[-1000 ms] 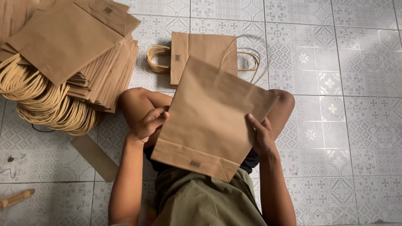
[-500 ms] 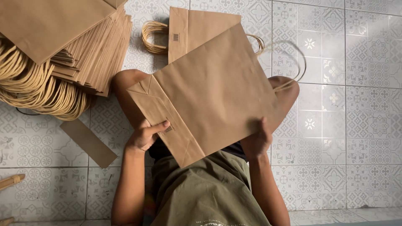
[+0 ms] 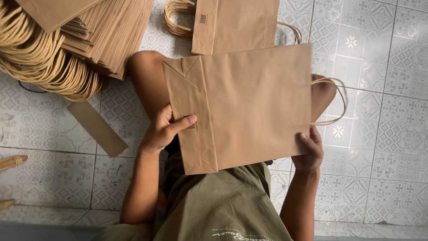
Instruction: Picking up flat paper bags, opening them to shape the bottom, and refolding them into a new stack.
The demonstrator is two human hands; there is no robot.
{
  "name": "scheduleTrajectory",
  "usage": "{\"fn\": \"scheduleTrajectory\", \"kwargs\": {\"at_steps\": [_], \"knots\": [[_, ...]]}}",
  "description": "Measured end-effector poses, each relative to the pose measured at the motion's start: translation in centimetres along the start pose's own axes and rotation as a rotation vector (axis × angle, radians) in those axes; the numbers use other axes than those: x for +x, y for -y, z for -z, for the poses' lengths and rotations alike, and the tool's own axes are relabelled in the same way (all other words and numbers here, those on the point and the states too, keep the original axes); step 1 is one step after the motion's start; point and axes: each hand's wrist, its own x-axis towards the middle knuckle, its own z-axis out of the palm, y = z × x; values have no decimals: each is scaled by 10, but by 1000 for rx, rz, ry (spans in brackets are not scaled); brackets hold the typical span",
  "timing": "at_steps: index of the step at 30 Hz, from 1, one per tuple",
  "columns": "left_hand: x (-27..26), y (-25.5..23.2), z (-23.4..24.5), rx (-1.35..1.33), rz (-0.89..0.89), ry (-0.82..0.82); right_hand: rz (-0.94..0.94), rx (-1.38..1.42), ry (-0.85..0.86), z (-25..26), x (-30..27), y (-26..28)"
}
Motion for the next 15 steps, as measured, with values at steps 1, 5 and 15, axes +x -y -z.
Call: {"fn": "scheduleTrajectory", "kwargs": {"at_steps": [1, 5, 15], "knots": [[-1, 7, 0, 0, 2, -5, -5, -1, 1, -12, -2, 6], [-1, -3, -21, -26, -108, 51, -21, 470, 294, -57, -10, 21], [-30, 29, -67, -102, -187, 21, 40, 185, 209, -45, -41, -61]]}}
